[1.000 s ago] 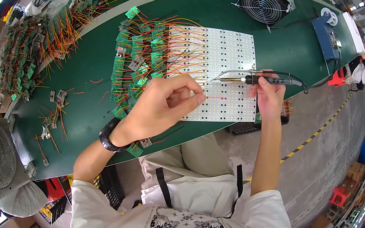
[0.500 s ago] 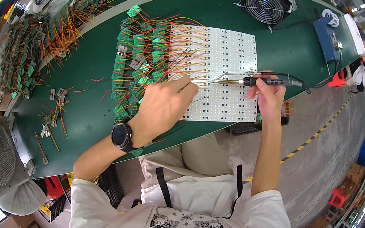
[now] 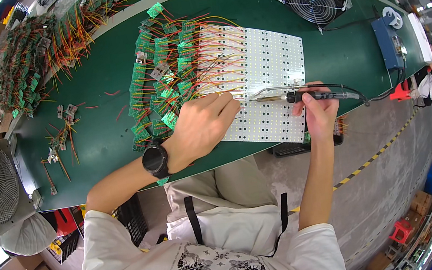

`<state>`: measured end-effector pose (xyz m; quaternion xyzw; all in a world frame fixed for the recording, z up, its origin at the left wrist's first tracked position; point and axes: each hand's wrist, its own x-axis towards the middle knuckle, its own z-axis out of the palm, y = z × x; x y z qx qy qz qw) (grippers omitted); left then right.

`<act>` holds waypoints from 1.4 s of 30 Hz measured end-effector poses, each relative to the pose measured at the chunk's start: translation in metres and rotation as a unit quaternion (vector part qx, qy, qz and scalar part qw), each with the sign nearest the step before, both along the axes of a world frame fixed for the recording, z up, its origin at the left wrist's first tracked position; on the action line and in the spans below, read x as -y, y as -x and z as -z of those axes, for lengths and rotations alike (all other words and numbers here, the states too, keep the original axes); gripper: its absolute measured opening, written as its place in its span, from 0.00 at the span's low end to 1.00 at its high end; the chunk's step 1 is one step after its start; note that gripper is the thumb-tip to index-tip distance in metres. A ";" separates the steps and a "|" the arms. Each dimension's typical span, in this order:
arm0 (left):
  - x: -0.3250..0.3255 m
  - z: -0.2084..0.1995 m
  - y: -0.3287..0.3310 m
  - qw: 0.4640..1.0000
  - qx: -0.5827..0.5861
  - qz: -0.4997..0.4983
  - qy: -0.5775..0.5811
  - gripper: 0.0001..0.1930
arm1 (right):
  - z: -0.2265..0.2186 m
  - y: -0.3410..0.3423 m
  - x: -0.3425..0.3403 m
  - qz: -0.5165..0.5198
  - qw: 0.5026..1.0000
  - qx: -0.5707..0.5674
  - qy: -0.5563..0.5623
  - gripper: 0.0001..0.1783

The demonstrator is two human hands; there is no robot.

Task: The person solders wired circuit boards onto a larger panel board by picking up components from the workbench, positioning their wires, and attaching them using a soldering iron.

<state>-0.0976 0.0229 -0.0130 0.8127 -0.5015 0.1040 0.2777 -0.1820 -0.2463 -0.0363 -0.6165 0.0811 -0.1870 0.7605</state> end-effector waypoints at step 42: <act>-0.001 0.000 0.001 1.000 -0.006 0.007 -0.027 0.10 | 0.001 0.002 0.002 -0.020 1.000 0.008 0.019 0.13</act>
